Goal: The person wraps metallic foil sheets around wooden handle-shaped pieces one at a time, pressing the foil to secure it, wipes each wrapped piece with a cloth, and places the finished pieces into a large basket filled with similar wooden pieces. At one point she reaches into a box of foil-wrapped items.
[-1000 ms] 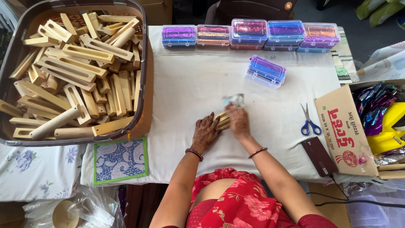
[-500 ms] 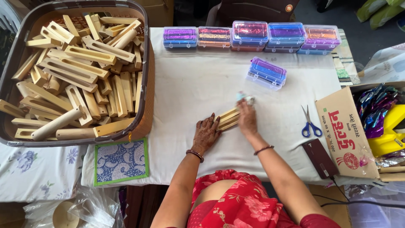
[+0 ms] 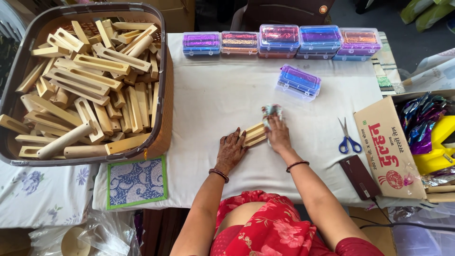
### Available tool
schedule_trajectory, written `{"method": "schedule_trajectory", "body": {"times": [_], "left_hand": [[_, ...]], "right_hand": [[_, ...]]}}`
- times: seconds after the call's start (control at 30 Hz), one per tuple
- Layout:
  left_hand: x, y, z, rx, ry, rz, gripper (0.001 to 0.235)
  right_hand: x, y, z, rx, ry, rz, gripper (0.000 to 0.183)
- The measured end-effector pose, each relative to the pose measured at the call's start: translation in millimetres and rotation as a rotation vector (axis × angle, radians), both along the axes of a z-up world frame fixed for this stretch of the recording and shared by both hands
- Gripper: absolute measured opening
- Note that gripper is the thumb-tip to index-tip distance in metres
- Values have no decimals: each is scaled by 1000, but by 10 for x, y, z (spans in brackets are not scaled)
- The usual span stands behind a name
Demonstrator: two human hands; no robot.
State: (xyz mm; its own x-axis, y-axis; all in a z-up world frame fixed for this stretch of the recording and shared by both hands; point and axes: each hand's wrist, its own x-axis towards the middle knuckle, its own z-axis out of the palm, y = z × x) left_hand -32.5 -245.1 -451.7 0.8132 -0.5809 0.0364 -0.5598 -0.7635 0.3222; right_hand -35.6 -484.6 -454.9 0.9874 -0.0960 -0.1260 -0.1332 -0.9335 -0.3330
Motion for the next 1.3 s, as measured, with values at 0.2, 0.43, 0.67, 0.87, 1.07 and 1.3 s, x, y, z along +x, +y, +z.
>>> {"method": "schedule_trajectory", "body": {"times": [0.2,0.43,0.67,0.87,1.07,1.3], "left_hand": [[-38,43,-16,15,-7,-9,72],[-15,30,11,-15,-39,0,69],[-5,15,47,14,-7,1,69],[4,25,-124,91,21,-12,69],[0,21,5,18,-3,6,67],[0,10,25,5,-8,-2,67]], "right_hand": [[-226,434,-318,80,-283,109,43],[-154,336,26,-61,84,262,82],[12,-121,-238,-75,-173,-159,60],[-238,394,-160,-4,-385,198,40],[-230,299,191,-95,-235,317,62],[-23,-2,-333,-57,-187,-129,56]]}}
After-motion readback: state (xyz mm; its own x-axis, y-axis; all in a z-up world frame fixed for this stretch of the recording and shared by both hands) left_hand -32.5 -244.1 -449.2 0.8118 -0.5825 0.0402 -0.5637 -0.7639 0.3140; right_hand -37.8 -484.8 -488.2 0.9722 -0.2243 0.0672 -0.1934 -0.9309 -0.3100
